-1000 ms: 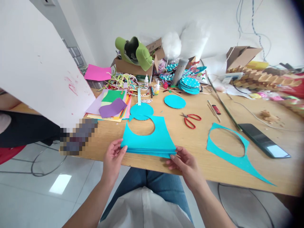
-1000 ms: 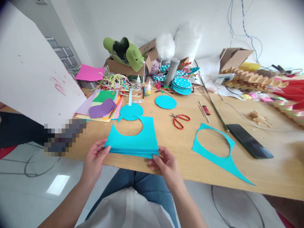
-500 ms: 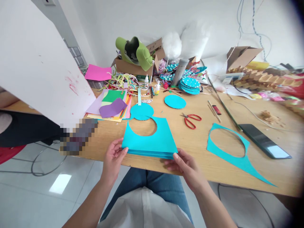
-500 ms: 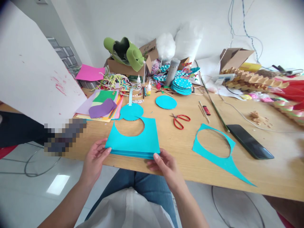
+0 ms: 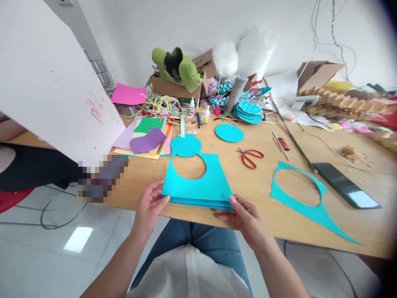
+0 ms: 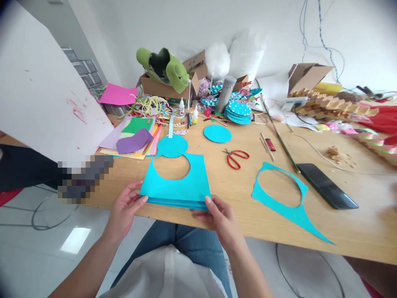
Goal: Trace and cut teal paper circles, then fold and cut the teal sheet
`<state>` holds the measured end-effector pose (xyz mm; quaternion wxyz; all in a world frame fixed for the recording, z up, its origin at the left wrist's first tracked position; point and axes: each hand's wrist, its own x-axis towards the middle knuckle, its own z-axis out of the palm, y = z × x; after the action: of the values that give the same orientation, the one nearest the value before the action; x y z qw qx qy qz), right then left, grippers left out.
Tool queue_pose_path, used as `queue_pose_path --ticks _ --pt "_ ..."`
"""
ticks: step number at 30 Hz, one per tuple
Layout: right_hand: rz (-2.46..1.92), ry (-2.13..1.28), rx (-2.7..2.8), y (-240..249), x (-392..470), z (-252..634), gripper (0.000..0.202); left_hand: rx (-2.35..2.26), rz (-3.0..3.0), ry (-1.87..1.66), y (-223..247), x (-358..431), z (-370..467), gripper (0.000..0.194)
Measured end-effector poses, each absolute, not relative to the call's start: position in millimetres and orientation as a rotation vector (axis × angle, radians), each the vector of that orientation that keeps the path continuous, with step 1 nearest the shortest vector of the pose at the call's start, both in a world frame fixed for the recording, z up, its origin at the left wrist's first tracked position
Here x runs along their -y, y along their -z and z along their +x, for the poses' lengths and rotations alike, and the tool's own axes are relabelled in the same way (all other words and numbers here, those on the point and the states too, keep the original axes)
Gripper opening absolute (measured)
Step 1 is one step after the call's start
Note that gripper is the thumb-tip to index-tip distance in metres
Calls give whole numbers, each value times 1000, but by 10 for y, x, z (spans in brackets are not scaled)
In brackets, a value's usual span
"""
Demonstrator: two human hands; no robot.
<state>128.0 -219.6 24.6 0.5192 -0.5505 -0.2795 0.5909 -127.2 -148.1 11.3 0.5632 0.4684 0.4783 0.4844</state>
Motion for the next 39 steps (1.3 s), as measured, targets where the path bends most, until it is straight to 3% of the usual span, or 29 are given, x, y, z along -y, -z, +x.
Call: queue_pose_path --ticks 32,39 --pt "-1252 -1355 660 -169 2187 1289 36 -1105 1099 -1158 -45 1483 -1308 41" --pt "-1260 -1328 584 -148 2181 1287 48 -1121 1109 -1172 -72 1483 -1299 40"
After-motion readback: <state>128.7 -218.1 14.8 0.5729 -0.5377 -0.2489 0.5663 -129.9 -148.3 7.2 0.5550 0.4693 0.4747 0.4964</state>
